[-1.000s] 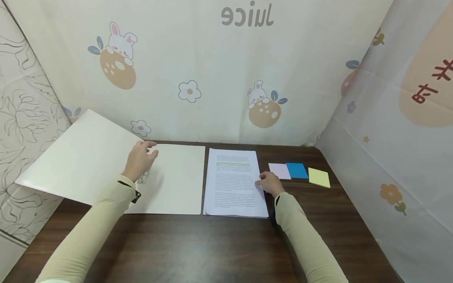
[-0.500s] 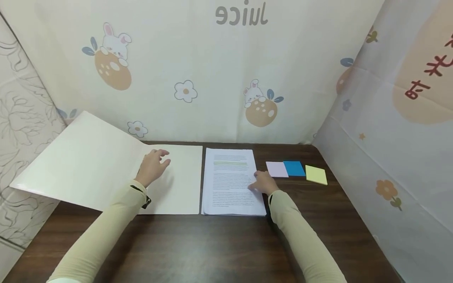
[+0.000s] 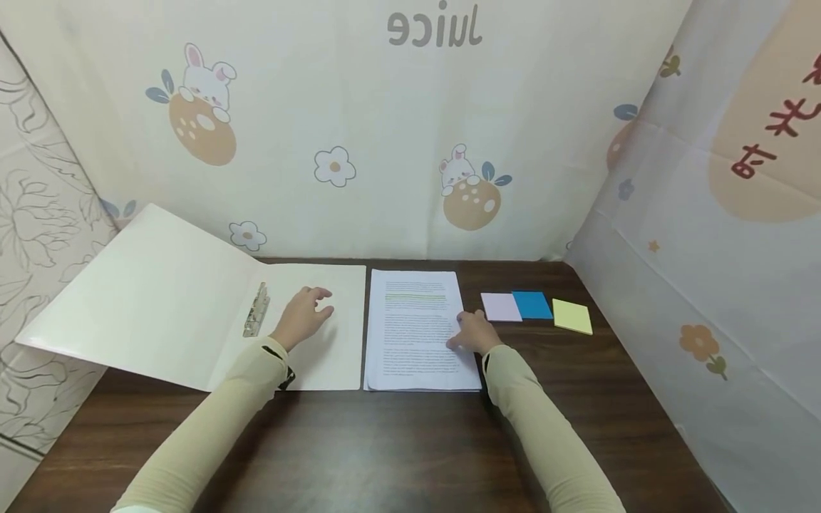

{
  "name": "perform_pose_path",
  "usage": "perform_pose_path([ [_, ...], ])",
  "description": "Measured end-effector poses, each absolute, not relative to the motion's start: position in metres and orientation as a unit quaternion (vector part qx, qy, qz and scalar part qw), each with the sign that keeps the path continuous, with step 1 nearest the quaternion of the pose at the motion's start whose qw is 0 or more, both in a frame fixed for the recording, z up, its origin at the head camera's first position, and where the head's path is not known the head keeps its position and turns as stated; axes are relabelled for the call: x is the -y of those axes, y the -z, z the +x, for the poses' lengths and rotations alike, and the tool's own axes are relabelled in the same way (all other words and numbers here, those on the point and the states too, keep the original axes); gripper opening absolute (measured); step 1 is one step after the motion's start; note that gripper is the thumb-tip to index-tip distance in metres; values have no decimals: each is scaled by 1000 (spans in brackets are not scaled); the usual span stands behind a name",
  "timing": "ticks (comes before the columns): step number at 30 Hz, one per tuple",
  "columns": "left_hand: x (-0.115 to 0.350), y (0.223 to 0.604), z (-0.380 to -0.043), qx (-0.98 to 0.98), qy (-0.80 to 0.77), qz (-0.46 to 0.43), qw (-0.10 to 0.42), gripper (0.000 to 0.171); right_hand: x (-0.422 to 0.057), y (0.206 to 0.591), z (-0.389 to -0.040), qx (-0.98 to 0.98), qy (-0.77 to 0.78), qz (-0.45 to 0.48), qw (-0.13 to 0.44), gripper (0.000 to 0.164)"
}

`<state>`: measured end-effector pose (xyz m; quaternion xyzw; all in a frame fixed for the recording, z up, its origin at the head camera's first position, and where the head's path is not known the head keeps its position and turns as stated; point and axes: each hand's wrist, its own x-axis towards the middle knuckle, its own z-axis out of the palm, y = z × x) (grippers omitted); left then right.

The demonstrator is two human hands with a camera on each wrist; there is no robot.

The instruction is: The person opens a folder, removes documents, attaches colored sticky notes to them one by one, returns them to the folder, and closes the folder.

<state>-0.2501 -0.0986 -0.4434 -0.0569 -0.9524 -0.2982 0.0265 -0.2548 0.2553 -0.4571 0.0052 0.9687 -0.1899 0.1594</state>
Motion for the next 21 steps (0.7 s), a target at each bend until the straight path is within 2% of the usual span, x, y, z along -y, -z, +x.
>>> perform_pose_path([
  [11,80,454,-250,957,275,-90,0,38,-253,453,-255,-971,175,4,160,73],
  [21,58,461,-256,958,245,-137,-53,43,-252,456,-255,-971,174,7,165,72],
])
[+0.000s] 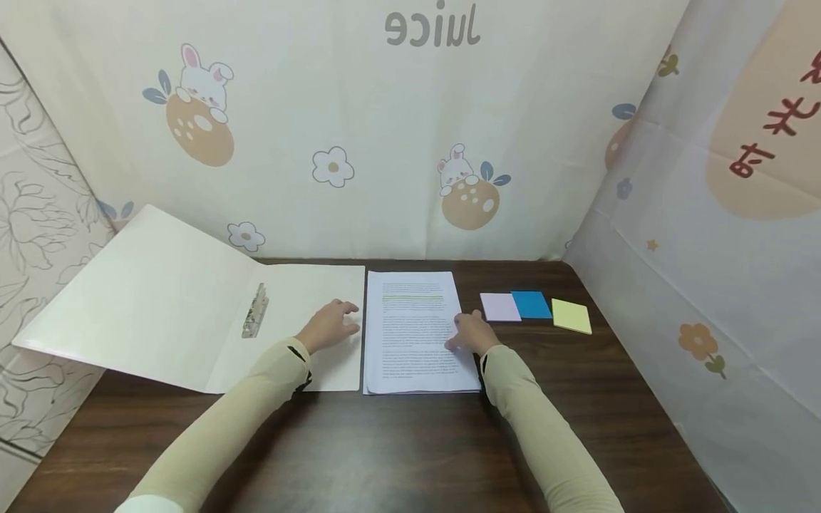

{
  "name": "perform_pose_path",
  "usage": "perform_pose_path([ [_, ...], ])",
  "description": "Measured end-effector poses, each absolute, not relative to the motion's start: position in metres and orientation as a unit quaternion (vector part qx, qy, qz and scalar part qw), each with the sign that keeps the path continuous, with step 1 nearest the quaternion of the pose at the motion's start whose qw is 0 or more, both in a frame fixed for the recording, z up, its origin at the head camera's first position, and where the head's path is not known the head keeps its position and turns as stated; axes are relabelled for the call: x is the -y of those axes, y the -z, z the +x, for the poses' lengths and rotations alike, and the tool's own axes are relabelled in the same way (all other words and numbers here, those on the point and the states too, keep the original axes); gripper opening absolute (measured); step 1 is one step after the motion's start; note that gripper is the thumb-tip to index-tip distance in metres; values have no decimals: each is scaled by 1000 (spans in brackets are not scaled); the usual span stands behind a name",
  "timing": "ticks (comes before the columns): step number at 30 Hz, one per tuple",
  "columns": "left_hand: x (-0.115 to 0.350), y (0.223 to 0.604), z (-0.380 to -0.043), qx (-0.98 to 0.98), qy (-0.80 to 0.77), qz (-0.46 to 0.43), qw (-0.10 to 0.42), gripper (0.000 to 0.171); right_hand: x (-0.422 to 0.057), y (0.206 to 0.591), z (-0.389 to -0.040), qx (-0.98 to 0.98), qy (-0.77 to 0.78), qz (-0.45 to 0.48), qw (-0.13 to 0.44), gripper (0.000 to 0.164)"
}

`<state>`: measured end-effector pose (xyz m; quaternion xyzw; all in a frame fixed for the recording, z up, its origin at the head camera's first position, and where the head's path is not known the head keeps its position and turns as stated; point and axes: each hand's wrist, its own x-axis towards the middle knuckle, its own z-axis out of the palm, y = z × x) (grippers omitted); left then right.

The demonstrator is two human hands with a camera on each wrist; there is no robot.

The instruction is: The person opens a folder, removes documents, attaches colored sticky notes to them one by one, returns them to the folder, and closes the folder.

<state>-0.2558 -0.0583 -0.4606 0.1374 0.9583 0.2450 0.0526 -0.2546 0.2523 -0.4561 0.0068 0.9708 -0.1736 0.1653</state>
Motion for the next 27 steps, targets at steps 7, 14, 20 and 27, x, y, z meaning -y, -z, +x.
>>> perform_pose_path([
  [7,38,463,-256,-961,-204,160,97,53,-253,456,-254,-969,181,12,167,72],
  [14,32,471,-255,-962,-192,169,100,58,-252,457,-255,-970,177,13,168,72],
  [20,32,470,-254,-964,-162,181,107,61,-251,453,-254,-971,177,7,162,72],
  [27,28,464,-248,-963,-154,184,121,63,-256,450,-255,-964,210,-10,163,64],
])
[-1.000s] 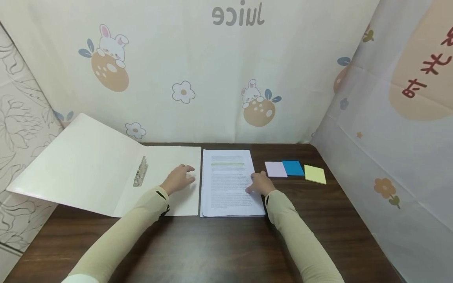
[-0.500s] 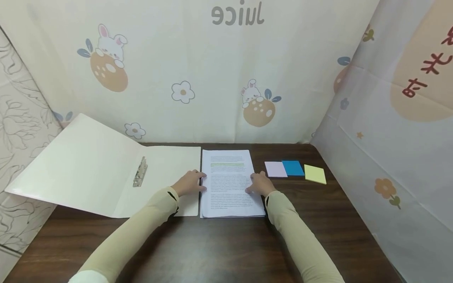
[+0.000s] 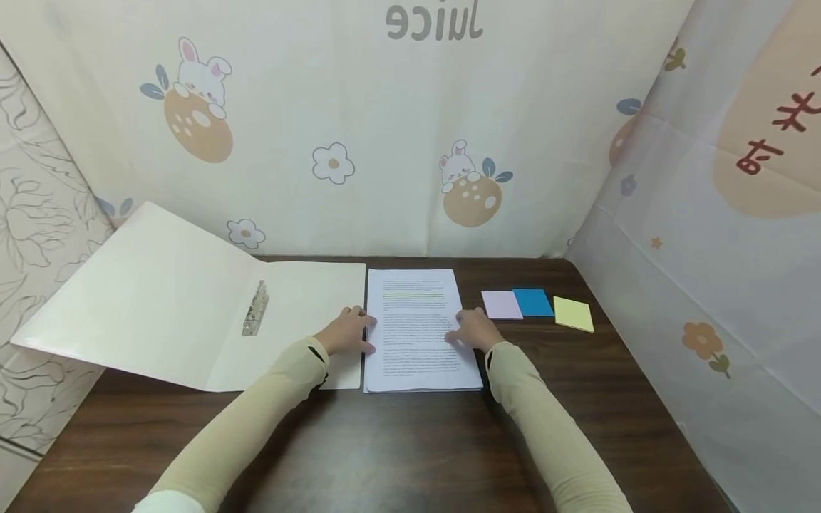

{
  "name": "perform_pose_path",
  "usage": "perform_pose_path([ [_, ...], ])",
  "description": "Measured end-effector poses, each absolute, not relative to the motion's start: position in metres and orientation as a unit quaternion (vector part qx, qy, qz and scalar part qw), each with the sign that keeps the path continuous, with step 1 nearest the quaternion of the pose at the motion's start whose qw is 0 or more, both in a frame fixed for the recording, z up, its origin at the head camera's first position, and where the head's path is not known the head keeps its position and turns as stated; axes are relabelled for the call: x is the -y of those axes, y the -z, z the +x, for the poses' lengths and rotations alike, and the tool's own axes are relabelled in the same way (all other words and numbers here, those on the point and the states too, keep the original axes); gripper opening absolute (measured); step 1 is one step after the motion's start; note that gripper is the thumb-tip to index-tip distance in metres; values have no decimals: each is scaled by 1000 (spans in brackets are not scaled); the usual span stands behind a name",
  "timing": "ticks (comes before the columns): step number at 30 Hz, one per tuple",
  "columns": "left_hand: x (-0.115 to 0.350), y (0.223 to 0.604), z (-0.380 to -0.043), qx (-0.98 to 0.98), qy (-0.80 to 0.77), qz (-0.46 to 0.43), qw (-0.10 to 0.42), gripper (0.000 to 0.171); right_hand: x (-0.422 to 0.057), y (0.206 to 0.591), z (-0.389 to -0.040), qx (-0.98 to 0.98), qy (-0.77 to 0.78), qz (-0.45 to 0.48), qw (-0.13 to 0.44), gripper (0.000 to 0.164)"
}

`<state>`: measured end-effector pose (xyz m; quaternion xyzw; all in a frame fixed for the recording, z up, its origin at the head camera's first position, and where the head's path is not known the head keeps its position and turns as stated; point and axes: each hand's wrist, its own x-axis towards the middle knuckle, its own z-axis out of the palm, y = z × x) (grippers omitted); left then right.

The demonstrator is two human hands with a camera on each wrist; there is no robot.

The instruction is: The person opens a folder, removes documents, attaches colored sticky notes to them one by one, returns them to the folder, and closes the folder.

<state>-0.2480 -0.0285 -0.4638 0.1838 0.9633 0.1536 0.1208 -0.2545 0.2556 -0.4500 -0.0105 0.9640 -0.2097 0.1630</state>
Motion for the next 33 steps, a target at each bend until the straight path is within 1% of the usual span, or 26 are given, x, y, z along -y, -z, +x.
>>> perform_pose_path([
  [6,26,461,-246,-965,-153,175,122,61,-265,447,-262,-963,220,-4,156,50],
  [11,26,459,-245,-965,-152,177,123,59,-276,447,-266,-968,209,20,137,47],
  [16,25,460,-244,-966,-148,176,120,59,-287,448,-269,-974,201,31,102,48],
  [22,26,461,-242,-964,-158,171,130,59,-298,449,-272,-980,183,32,69,49],
  [29,26,459,-242,-963,-159,172,131,59,-309,451,-276,-983,160,57,63,54],
  [33,26,460,-243,-963,-160,170,133,58,-314,452,-279,-988,130,66,57,52],
])
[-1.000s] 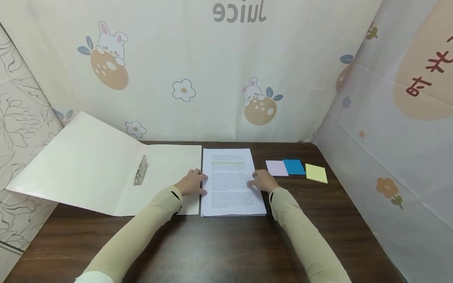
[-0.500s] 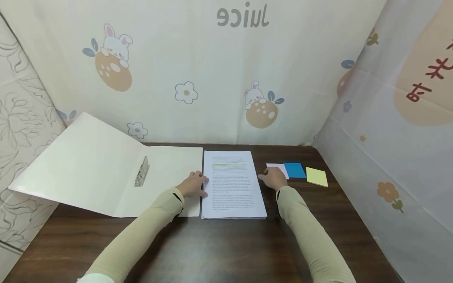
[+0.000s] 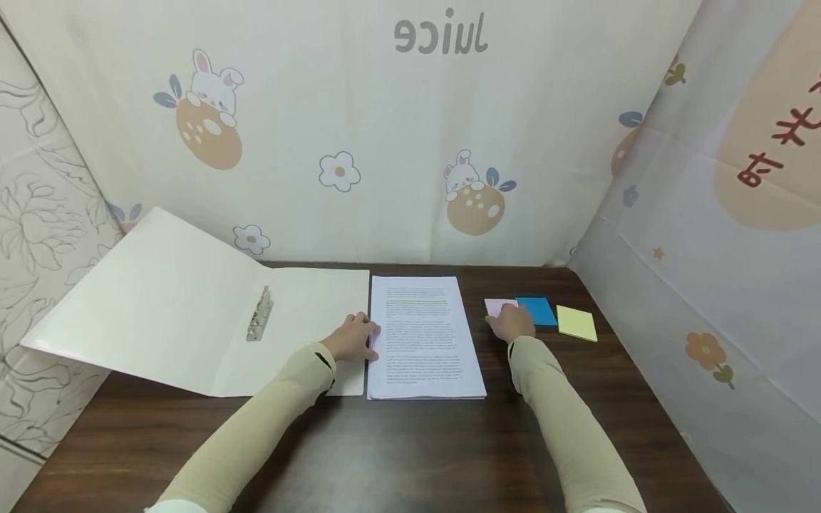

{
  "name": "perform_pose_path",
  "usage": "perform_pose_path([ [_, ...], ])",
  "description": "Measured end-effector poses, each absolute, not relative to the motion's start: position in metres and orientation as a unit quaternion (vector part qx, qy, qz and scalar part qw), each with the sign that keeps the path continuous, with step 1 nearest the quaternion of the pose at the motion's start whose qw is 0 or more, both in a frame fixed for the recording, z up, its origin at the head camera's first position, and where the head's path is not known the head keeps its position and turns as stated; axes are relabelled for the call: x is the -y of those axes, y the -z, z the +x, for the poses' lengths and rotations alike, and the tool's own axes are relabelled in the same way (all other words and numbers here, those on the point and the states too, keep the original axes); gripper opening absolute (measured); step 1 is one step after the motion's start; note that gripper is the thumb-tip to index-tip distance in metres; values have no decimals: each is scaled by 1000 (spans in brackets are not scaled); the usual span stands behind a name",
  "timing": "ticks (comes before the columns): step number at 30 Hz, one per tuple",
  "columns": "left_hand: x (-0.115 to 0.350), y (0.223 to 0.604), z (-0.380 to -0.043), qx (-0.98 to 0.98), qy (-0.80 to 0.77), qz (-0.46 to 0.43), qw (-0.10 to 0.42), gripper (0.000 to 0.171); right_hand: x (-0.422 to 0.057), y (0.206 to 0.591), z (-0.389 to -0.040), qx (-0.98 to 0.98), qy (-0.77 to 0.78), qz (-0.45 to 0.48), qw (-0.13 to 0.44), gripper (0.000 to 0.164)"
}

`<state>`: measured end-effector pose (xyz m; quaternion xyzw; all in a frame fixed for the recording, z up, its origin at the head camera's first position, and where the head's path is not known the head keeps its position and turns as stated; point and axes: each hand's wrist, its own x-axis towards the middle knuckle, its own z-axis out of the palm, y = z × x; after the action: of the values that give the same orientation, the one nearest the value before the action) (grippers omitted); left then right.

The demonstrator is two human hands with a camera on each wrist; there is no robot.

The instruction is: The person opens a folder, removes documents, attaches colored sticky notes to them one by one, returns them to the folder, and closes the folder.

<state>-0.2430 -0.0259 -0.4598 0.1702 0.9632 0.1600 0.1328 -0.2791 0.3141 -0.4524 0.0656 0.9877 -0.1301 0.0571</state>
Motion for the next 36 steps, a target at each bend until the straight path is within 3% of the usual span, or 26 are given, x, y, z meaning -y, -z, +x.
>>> perform_pose_path([
  [19,26,468,-248,-965,-142,178,128,56,-315,457,-281,-975,131,152,91,55],
  [36,26,471,-249,-966,-137,178,126,56,-327,455,-284,-964,165,184,93,83],
])
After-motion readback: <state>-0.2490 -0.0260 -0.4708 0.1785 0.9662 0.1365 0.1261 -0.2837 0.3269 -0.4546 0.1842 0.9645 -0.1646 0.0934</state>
